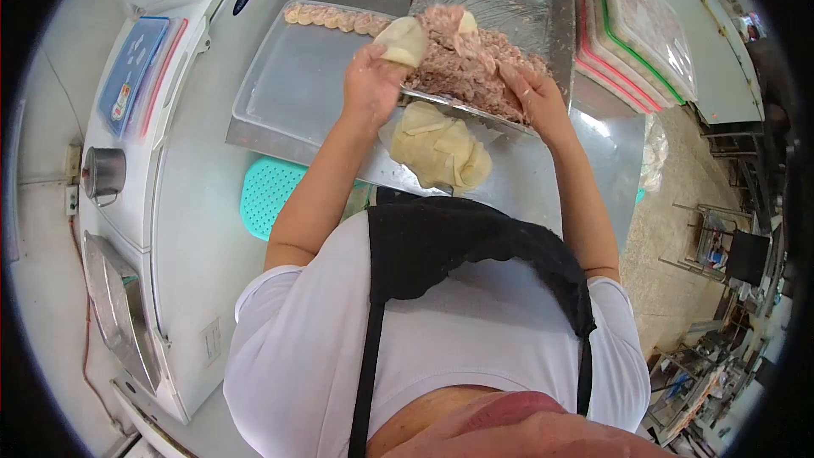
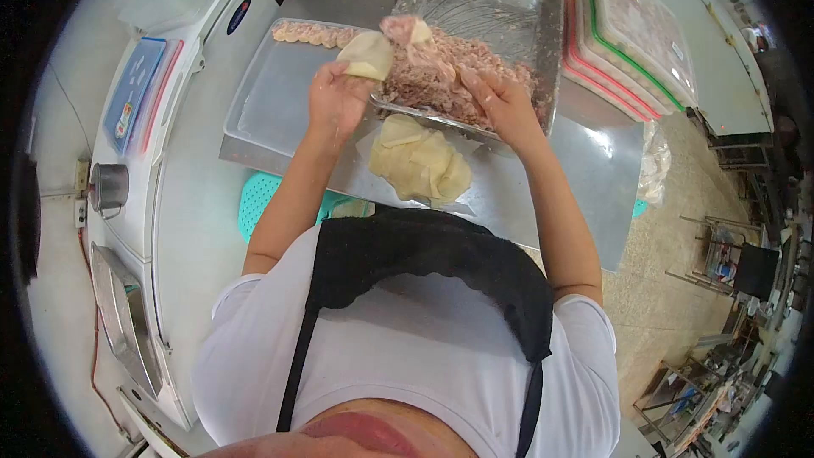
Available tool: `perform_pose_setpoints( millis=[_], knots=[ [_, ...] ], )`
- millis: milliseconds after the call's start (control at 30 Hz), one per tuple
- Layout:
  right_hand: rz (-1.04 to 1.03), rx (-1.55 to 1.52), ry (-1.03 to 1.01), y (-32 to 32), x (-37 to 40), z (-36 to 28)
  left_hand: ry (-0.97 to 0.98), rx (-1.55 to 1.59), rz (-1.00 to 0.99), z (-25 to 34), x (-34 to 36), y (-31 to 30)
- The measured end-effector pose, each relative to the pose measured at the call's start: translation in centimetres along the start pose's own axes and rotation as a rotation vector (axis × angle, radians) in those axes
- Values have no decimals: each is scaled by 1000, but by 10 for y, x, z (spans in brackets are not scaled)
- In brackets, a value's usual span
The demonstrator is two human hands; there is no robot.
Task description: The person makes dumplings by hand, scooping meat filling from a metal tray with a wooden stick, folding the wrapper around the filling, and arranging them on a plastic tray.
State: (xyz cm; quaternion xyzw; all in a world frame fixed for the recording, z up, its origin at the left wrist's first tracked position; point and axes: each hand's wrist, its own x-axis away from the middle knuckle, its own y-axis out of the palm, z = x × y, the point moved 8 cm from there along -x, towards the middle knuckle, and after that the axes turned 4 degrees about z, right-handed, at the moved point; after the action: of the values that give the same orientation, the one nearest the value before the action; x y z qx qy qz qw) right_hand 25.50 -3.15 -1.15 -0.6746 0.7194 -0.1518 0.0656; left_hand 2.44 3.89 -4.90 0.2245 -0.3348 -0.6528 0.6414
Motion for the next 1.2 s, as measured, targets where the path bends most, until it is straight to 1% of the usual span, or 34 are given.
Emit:
perform_pose_setpoints(
  millis=[33,67,100,133,167,233,267,300,333,367,400,433,467,500,567,600,667,700,733,767,800,833,867,900,933,1000,1033,1067,1100,1133,1167,1200],
  knots=[
    [10,0,-1,-3,-2,1,-135,155,-108,-11,0,22],
    [0,-26,-80,-6,-7,-4,-271,309,-216,-20,5,45],
    [-10,-51,-161,-9,-8,-10,-274,307,-225,-24,7,59],
    [13,-126,-156,-6,-7,-17,-299,374,-237,-28,11,74],
    [20,-126,-160,-3,-8,-17,-324,442,-248,-30,15,90],
    [170,49,-191,-8,-11,-7,-310,452,-218,-29,20,107],
    [214,172,-221,-9,-9,-2,-277,476,-222,-28,17,109],
    [214,171,-225,-13,-8,6,-243,500,-224,-27,15,109],
    [244,357,-441,-17,0,-3,-238,499,-226,-29,13,106],
    [272,542,-659,-19,10,-11,-244,498,-164,-34,9,94],
    [270,540,-664,-27,18,-19,-249,498,-101,-39,6,82],
    [148,719,-515,-30,24,-23,-244,498,-99,-45,2,75],
    [25,891,-361,-31,27,-19,-227,422,1,-52,-3,60],
    [23,889,-364,-30,29,-23,-211,346,99,-55,-3,51],
    [129,843,-489,-31,36,-40,-228,369,82,-63,-2,56],
    [129,842,-488,-34,31,-32,-246,395,65,-66,1,61],
    [13,984,-450,-30,15,-3,-265,377,98,-64,12,71],
    [7,986,-459,-35,22,-17,-278,365,131,-63,14,73],
    [-23,1118,-418,-41,35,-38,-264,372,133,-64,13,72],
    [-50,1246,-368,-45,41,-46,-256,379,139,-67,11,67],
    [-53,1244,-372,-41,40,-43,-252,384,144,-68,13,68],
    [-11,1120,-493,-35,43,-45,-251,382,146,-71,11,71],
    [30,994,-608,-34,48,-48,-241,387,202,-74,7,72],
    [28,993,-607,-37,47,-43,-229,393,257,-77,7,71],
    [11,968,-617,-41,43,-39,-225,396,259,-79,8,70],
    [-13,942,-649,-53,36,-36,-301,583,158,-82,6,74],
    [7,702,-630,-70,33,-35,-290,581,154,-78,10,80],
    [24,463,-606,-87,29,-33,-181,336,-32,-64,16,95],
    [22,463,-615,-94,26,-29,-71,90,-210,-55,24,113],
    [-52,361,-417,-100,17,-12,-67,90,-211,-54,27,117],
    [-123,257,-218,-102,11,6,-14,-170,-259,-51,30,121],
    [-123,257,-222,-105,12,1,40,-432,-302,-49,31,125]
  ],
)
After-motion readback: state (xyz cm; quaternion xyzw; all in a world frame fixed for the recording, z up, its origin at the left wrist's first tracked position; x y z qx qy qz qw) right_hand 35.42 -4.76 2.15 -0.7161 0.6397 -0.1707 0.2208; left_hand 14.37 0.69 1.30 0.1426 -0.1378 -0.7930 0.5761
